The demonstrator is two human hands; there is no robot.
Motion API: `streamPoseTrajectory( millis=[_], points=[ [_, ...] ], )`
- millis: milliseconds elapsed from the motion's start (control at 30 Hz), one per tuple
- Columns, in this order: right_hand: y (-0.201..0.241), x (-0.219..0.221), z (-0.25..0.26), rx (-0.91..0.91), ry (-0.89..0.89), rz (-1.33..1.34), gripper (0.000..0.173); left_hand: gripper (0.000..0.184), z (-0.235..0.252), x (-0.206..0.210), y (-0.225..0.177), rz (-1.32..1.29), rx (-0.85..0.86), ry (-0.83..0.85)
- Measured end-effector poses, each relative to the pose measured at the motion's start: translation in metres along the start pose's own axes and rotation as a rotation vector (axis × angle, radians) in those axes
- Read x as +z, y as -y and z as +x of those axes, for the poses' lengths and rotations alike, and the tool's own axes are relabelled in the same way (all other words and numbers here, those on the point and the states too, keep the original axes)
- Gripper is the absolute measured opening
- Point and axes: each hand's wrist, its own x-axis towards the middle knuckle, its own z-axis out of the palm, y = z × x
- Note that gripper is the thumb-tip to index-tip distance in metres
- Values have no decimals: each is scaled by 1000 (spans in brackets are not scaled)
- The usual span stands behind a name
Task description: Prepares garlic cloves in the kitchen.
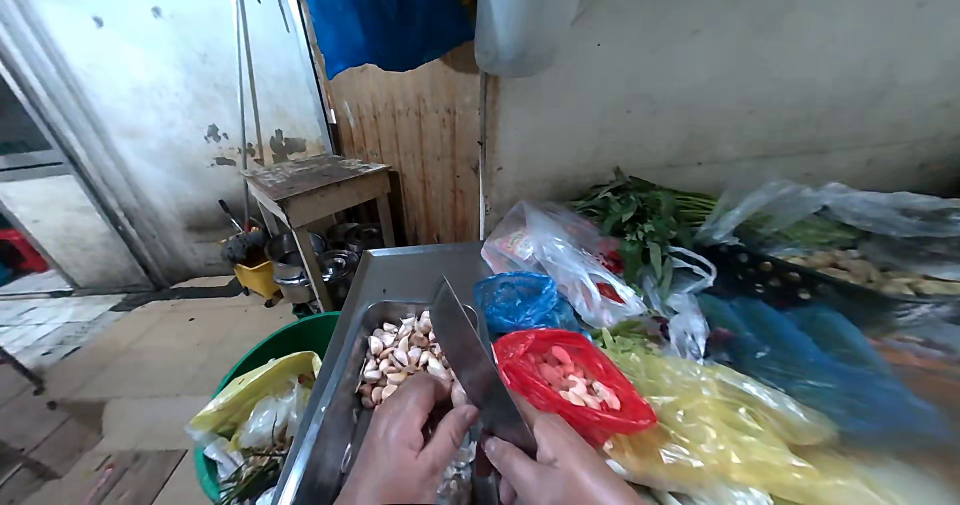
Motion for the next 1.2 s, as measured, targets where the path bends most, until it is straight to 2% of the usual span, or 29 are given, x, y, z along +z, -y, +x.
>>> streamPoseTrajectory(
  millis=[167, 300, 467, 700, 900, 967, 1067, 1200],
  points=[
    [-1, 4, -1, -22, -71, 23, 53, 29, -3, 10, -6, 100, 41, -87],
    [1, 9, -1, -1, -124, -11, 55, 29, -2, 11, -5, 73, 26, -70],
    [0, 11, 2, 9, -125, -46, 54, 23, 0, 10, -6, 69, -56, -48],
    [-7, 11, 9, -41, -84, -64, 52, 12, 1, 9, 4, 101, 50, -81],
    [-2, 7, 9, 43, -59, -77, 50, 17, -1, 5, 4, 84, 15, -61],
    [-4, 7, 10, 58, -51, -63, 50, 20, -1, 1, 2, 46, -61, -11],
    [-8, 9, 14, 85, -52, -42, 49, 27, 4, -11, -1, -7, -271, 89],
    [-10, 7, 22, 166, -49, -93, 56, 34, 4, -21, 6, -26, -392, 93]
  ],
)
